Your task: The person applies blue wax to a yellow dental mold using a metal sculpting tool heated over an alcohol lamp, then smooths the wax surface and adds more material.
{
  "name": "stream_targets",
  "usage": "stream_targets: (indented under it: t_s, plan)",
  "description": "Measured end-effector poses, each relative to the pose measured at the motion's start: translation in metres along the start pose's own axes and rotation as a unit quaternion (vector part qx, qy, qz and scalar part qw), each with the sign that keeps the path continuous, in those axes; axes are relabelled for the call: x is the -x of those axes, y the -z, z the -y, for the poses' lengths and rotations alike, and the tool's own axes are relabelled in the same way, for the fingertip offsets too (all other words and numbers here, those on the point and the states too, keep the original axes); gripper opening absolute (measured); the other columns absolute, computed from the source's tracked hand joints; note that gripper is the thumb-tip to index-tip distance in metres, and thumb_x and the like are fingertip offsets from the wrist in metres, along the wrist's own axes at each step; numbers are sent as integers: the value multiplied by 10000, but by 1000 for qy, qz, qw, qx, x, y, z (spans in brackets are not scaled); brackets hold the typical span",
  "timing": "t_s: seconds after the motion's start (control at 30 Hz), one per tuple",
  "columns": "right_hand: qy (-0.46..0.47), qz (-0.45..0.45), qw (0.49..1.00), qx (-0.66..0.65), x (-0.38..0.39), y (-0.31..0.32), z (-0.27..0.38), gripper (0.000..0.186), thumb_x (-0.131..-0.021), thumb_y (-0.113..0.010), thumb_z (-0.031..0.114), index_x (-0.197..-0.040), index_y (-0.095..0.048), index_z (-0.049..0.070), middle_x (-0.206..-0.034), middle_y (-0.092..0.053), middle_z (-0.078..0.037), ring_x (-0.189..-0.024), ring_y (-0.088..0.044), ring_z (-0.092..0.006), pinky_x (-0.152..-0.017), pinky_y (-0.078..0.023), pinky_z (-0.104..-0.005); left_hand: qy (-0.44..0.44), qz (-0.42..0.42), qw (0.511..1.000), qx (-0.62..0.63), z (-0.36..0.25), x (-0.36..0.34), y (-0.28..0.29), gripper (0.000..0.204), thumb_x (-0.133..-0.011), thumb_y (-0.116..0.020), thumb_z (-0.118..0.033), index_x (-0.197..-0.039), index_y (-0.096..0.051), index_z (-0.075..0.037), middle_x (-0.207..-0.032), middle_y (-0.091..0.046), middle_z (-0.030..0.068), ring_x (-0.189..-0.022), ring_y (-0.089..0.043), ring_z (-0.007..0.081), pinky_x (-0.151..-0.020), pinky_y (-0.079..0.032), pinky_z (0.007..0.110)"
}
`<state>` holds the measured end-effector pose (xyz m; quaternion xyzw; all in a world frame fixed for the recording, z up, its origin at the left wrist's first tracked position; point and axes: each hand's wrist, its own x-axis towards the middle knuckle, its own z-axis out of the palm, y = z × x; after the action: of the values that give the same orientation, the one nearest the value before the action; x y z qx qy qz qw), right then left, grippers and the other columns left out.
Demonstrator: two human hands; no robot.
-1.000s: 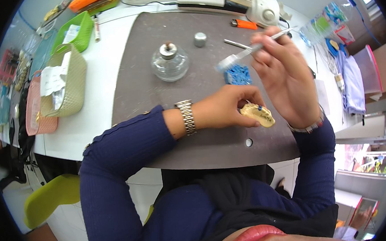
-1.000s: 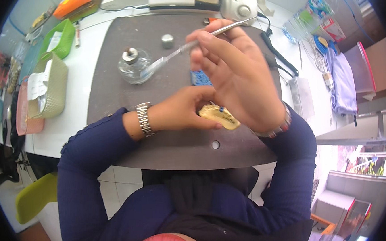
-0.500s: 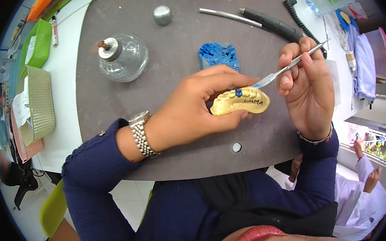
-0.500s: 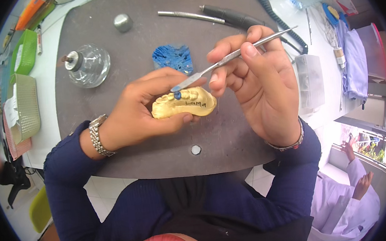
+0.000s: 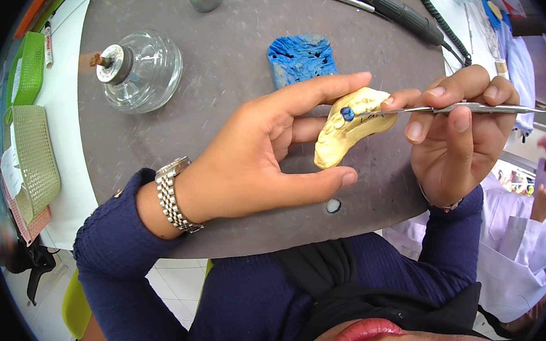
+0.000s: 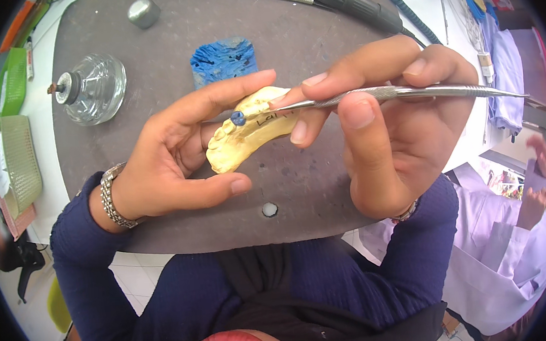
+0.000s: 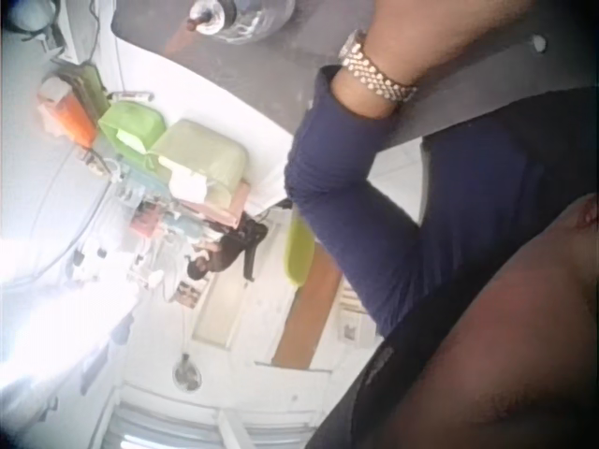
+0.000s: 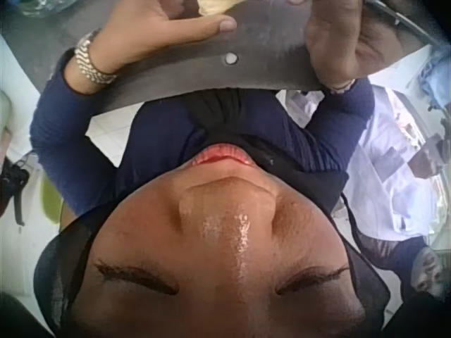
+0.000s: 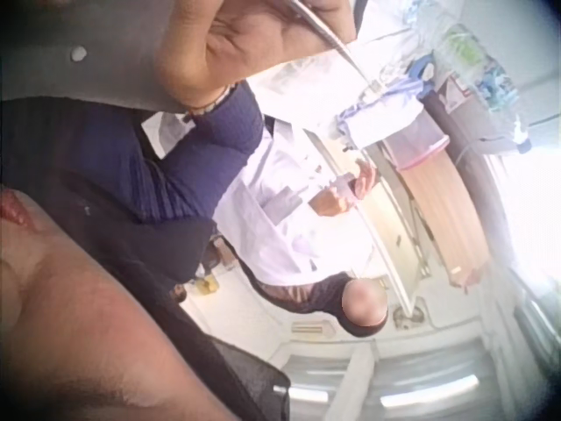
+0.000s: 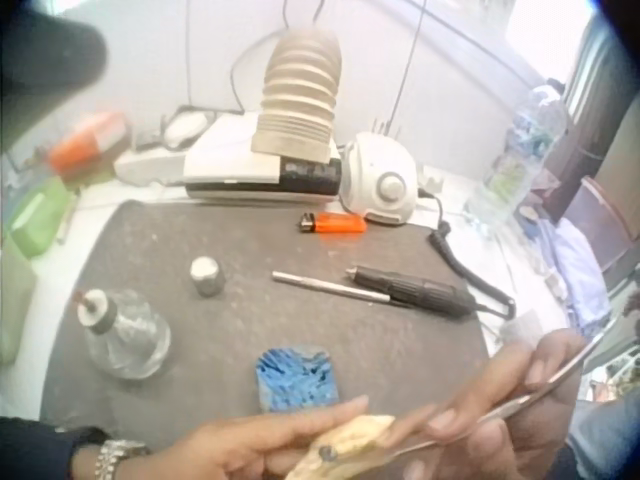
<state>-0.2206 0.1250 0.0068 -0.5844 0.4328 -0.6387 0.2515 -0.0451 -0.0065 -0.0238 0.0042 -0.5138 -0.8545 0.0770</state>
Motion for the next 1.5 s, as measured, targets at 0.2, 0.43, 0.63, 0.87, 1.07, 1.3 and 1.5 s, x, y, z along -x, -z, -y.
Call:
stream_targets:
  t_s: [0.2,0.43,0.63,0.87,1.07,1.3,1.5]
  plan:
    - [16,-9,1000,3,1,1,0,249,-984,-333,38,-1230,-321,76,-1002,-511,-148,-682,-568,-148,-781,-561,-512,-17,3,1000,1,2,-1,1,811,-750,-713,67,-1427,-269,35,-1480,-295,162,-1298,-412,220,-1058,-382,325]
    - [26,16,999,37,3,2,2,271,-992,-371,74,-1255,-311,94,-999,-524,-143,-656,-581,-150,-798,-552,-574,-53,-16,996,-70,1,-1,3,815,-734,-724,80,-1417,-282,44,-1434,-367,171,-1274,-445,251,-1037,-416,348]
    - [44,21,997,53,3,1,2,289,-990,-374,71,-1268,-299,96,-1013,-526,-150,-650,-586,-155,-795,-553,-582,-57,-25,995,-83,1,0,2,815,-722,-734,80,-1406,-294,54,-1398,-409,186,-1249,-473,270,-1032,-425,362]
    - [49,37,996,59,2,2,1,310,-985,-373,53,-1279,-283,93,-1021,-526,-164,-657,-597,-166,-801,-554,-580,-64,-28,991,-114,0,1,3,809,-722,-744,63,-1400,-302,58,-1385,-424,192,-1236,-486,276,-1024,-434,364]
    - [45,41,996,66,2,2,1,318,-980,-380,44,-1276,-274,92,-1018,-527,-173,-661,-612,-173,-802,-553,-582,-68,-31,990,-116,0,0,3,804,-729,-753,35,-1398,-308,57,-1384,-426,200,-1238,-483,284,-1016,-440,368]
    - [39,29,997,66,3,-1,4,277,-981,-381,48,-1241,-290,77,-1011,-527,-171,-657,-611,-178,-802,-553,-580,-62,-29,991,-112,-1,1,2,802,-726,-755,38,-1396,-314,55,-1370,-444,200,-1215,-507,276,-1009,-446,364]
    - [37,21,997,56,4,0,1,272,-980,-371,33,-1240,-300,68,-1012,-527,-172,-647,-604,-193,-795,-559,-569,-63,-29,990,-119,-1,0,3,801,-729,-749,46,-1397,-309,56,-1368,-444,205,-1211,-510,275,-1009,-445,360]
